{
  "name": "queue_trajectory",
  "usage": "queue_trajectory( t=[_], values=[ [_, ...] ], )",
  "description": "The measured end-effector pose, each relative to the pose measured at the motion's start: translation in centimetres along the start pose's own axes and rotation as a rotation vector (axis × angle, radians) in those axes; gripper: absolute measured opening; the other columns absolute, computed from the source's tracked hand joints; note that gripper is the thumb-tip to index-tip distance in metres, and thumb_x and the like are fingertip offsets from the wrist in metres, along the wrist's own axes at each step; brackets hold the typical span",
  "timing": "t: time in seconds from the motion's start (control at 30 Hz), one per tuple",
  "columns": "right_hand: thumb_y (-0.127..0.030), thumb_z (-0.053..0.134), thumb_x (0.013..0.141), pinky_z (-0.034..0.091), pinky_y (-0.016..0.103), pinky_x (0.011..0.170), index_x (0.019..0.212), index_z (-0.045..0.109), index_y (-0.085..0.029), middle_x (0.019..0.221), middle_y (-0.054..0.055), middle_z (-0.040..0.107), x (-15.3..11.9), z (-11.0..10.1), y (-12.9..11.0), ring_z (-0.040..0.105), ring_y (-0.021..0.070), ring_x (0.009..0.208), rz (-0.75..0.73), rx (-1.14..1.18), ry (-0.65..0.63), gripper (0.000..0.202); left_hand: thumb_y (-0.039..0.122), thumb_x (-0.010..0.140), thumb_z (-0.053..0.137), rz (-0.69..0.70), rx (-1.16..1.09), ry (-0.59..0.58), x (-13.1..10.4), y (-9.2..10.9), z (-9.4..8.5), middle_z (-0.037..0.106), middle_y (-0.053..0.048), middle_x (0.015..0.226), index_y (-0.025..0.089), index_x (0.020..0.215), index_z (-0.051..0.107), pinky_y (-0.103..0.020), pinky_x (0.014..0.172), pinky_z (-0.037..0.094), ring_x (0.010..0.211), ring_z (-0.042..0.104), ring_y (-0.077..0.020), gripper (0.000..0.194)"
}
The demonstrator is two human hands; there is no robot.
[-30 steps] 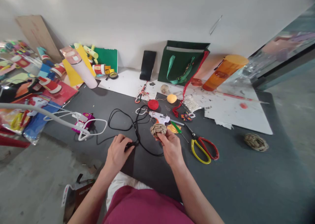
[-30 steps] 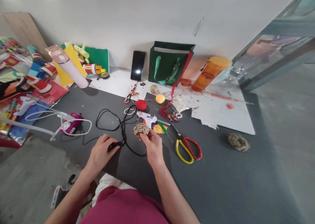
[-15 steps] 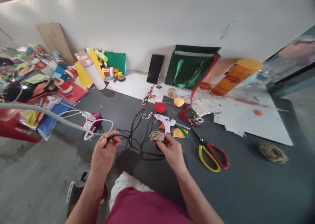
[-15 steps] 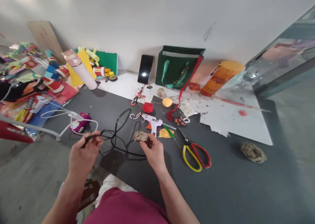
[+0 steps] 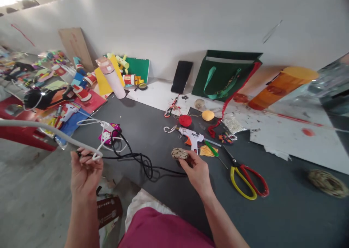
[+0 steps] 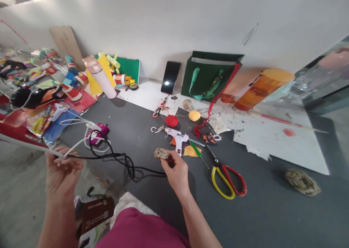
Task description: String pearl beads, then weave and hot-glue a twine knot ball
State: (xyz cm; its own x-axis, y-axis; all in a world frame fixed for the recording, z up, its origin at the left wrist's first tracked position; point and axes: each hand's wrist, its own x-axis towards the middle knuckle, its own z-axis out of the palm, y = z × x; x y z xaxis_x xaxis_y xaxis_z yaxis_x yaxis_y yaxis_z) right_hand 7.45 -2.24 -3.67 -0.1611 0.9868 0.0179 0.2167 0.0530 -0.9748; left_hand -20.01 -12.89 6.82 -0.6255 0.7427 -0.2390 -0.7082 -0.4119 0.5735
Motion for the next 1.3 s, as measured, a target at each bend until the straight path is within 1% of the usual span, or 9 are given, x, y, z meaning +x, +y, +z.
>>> queue_trajectory(
  t=[0.17,0.3,0.4,0.63,0.77,0.93,1.07,1.17,1.3],
  values=[
    [-0.026,0.06,0.074,0.053,0.031,0.068,0.088,0.067,-0.019,0.081,0.006,0.072,0.0,0.0,-0.2,0.065,0.0197,0.07,-0.003,-0.011,0.001,0.018,0.04,0.069,0.077,0.088,-0.122,-0.165,-0.1,0.6,-2.2,0.051,0.015,0.033,0.023,0.056,0.055,-0.011,0.027,0.032,0.021,0.031,-0.001,0.03],
    [-0.028,0.06,0.074,0.053,0.031,0.069,0.087,0.068,-0.019,0.082,0.006,0.072,0.1,-0.1,-0.6,0.066,0.0199,0.071,-0.004,-0.026,0.015,0.018,0.046,0.07,0.072,-0.211,0.535,-0.021,1.3,0.7,-3.9,0.044,0.006,0.031,0.021,0.053,0.058,-0.021,0.035,0.042,0.033,0.046,-0.0116,0.034],
    [-0.029,0.06,0.074,0.052,0.03,0.067,0.088,0.068,-0.019,0.081,0.005,0.073,0.2,-0.2,-0.6,0.066,0.0194,0.069,0.0,-0.024,0.022,0.019,0.04,0.083,0.06,-0.254,0.809,0.142,2.7,1.0,-4.4,0.045,0.005,0.036,0.014,0.069,0.065,-0.02,0.039,0.044,0.038,0.049,-0.0124,0.029],
    [-0.03,0.061,0.074,0.052,0.03,0.067,0.088,0.067,-0.02,0.081,0.005,0.072,0.2,-0.2,-0.4,0.066,0.0197,0.069,0.017,0.0,0.021,0.019,0.014,0.09,0.05,-0.043,0.893,0.143,5.4,3.6,-4.1,0.044,0.009,0.032,0.015,0.061,0.061,-0.014,0.026,0.015,0.022,0.033,-0.0047,0.031],
    [-0.03,0.061,0.073,0.052,0.031,0.067,0.089,0.067,-0.02,0.082,0.006,0.072,0.2,-0.2,-0.3,0.066,0.0202,0.07,0.018,-0.001,0.016,0.019,-0.002,0.087,0.048,0.182,1.161,0.181,6.8,5.7,-2.9,0.04,0.015,0.03,0.015,0.058,0.059,-0.013,0.028,0.005,0.02,0.021,-0.0006,0.035],
    [-0.028,0.059,0.074,0.052,0.03,0.069,0.09,0.067,-0.018,0.084,0.006,0.072,0.2,-0.3,-0.3,0.066,0.0199,0.071,0.011,-0.013,0.01,0.02,-0.016,0.076,0.05,0.087,1.237,0.107,8.1,6.4,-2.1,0.05,0.014,0.035,0.014,0.055,0.056,-0.011,0.029,0.013,0.026,0.037,-0.0022,0.037],
    [-0.027,0.06,0.074,0.051,0.029,0.067,0.089,0.067,-0.019,0.081,0.005,0.072,0.2,-0.3,-0.5,0.065,0.0189,0.069,-0.009,-0.027,0.015,0.019,-0.014,0.075,0.056,0.129,1.142,0.029,7.8,5.5,-2.3,0.04,0.017,0.029,0.015,0.058,0.055,-0.018,0.028,0.004,0.017,0.02,-0.0023,0.033],
    [-0.026,0.059,0.075,0.051,0.029,0.067,0.089,0.068,-0.018,0.081,0.005,0.072,0.2,-0.3,-0.6,0.065,0.0185,0.069,-0.008,-0.015,0.01,0.018,-0.009,0.08,0.053,0.162,1.204,-0.011,7.3,5.2,-2.7,0.049,0.015,0.036,0.015,0.061,0.059,-0.018,0.031,0.007,0.021,0.028,-0.0032,0.032],
    [-0.025,0.059,0.074,0.052,0.028,0.067,0.088,0.068,-0.018,0.08,0.004,0.072,0.2,-0.3,-0.7,0.065,0.0179,0.068,-0.019,-0.011,0.014,0.018,0.008,0.076,0.065,0.37,1.643,0.047,6.9,5.0,-2.6,0.042,0.011,0.038,0.018,0.068,0.058,-0.017,0.04,0.017,0.032,0.038,-0.0094,0.015]
  ],
)
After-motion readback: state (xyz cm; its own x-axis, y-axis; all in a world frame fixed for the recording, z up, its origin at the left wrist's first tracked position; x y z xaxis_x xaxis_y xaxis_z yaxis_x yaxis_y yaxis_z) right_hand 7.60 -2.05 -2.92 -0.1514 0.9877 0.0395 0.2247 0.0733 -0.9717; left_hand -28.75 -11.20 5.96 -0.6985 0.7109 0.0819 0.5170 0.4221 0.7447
